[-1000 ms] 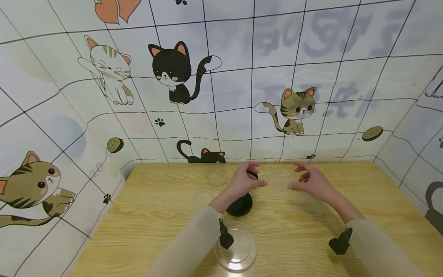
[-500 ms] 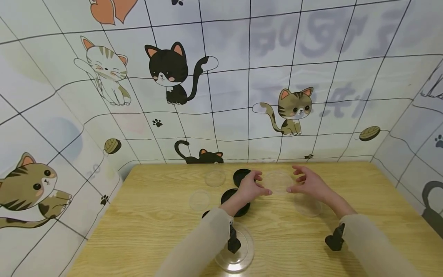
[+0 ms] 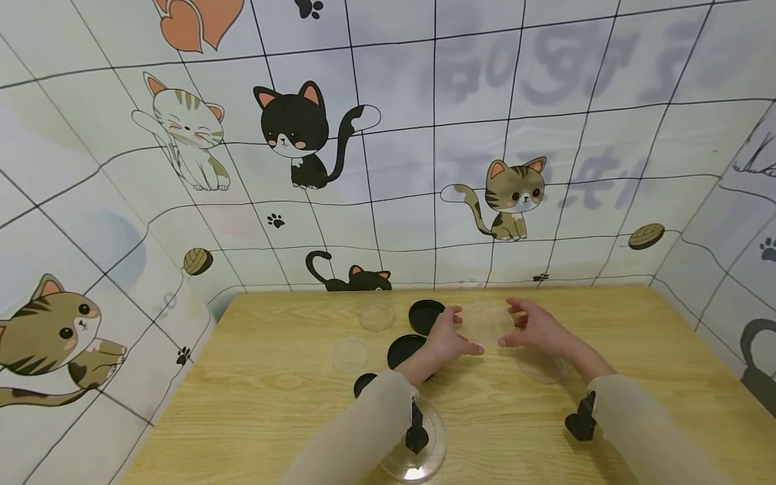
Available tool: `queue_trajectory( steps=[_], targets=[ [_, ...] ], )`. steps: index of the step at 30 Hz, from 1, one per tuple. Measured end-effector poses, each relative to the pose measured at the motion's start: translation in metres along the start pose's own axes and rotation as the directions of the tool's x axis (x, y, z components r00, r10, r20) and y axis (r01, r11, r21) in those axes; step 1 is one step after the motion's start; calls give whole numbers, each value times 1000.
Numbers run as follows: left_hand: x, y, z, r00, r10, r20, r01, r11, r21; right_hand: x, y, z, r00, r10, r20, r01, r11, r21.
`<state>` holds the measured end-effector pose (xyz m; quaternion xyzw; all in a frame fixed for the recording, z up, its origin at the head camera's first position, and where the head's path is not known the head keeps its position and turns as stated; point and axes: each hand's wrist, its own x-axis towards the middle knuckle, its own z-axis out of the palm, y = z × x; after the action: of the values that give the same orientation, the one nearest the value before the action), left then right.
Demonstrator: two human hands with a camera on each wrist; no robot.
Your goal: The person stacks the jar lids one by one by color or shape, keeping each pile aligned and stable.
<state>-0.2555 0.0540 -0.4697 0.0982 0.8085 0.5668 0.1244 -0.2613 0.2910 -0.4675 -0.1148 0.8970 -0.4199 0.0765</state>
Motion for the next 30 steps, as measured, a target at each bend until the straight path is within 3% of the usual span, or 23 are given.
queue_trajectory(
  steps=[6, 24, 30],
  targets=[
    [5, 0, 2, 1000, -16, 25, 16, 1000, 23, 5, 6, 0, 1000, -2, -1, 2, 999, -40],
    [11, -1, 9, 998, -22, -61, 35, 976, 217, 6, 4, -4, 998, -4, 64, 12, 993, -119],
    [12, -1, 14, 995, 3, -102, 25, 961, 275, 7, 7, -5, 997, -14, 71, 22, 993, -120]
  ],
)
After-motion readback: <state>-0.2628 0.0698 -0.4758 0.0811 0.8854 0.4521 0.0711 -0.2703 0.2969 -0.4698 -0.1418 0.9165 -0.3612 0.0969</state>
